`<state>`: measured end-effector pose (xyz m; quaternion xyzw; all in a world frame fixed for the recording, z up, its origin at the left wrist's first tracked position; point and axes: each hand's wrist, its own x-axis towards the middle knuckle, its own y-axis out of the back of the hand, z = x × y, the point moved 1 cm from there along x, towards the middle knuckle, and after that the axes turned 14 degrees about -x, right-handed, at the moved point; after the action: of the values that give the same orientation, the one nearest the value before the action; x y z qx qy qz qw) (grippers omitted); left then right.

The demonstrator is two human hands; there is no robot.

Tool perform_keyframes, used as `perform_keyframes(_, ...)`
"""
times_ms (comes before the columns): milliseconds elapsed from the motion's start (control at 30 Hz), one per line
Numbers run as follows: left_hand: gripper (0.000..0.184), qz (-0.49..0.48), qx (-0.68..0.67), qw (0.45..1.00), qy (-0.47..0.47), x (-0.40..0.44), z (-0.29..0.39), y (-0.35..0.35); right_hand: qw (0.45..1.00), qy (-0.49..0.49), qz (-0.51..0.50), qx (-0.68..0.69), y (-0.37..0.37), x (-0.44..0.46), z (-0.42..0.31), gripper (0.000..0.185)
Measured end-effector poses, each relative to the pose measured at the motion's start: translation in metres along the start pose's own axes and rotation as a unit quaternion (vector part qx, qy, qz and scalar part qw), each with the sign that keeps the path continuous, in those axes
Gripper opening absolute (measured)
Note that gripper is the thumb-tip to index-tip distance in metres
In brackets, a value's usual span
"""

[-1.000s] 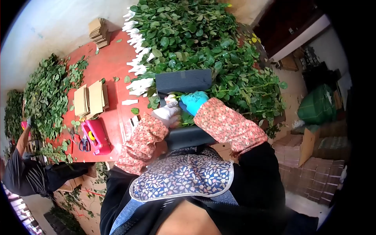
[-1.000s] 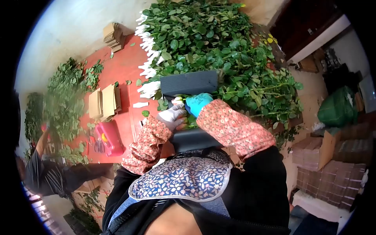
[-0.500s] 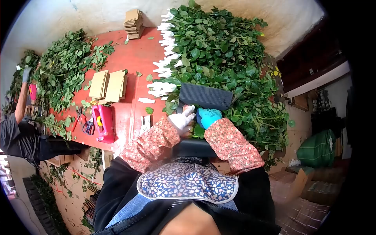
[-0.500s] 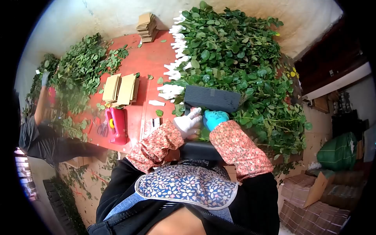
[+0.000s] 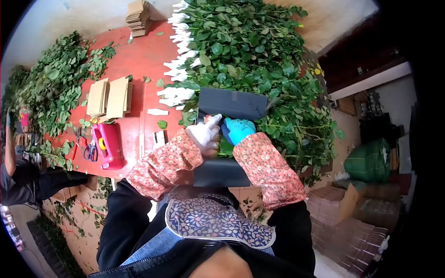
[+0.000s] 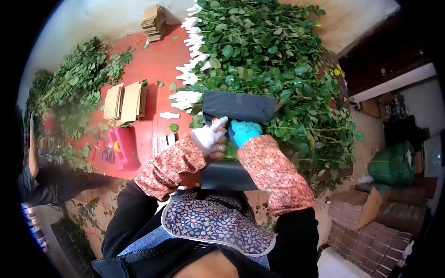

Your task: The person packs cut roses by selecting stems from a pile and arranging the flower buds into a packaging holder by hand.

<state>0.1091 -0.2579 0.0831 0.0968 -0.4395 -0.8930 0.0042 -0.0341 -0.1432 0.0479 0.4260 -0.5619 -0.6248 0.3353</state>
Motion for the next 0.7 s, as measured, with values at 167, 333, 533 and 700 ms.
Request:
perform_keyframes(167, 0.055, -0.020, -0.014, 1.000, 0.008, 0.006, -0.003, -0.007, 1.000, 0.006, -0.009, 0.004, 0.006, -0.008, 0.010, 0.023)
perform_keyframes(333, 0.056, -0.061, -0.029, 0.998, 0.016, 0.007, -0.009, -0.004, 0.992, -0.001, 0.088, 0.092, 0.065, -0.073, 0.024, 0.038)
perform_keyframes(533, 0.060, -0.006, -0.265, 0.964, 0.009, 0.017, -0.020, -0.019, 0.977, -0.080, 0.172, -0.100, 0.010, -0.229, 0.030, 0.067)
perform_keyframes(700, 0.047, -0.030, -0.142, 0.989, 0.017, 0.024, -0.027, -0.020, 0.986, -0.130, 0.106, -0.023, -0.020, -0.226, -0.021, 0.080)
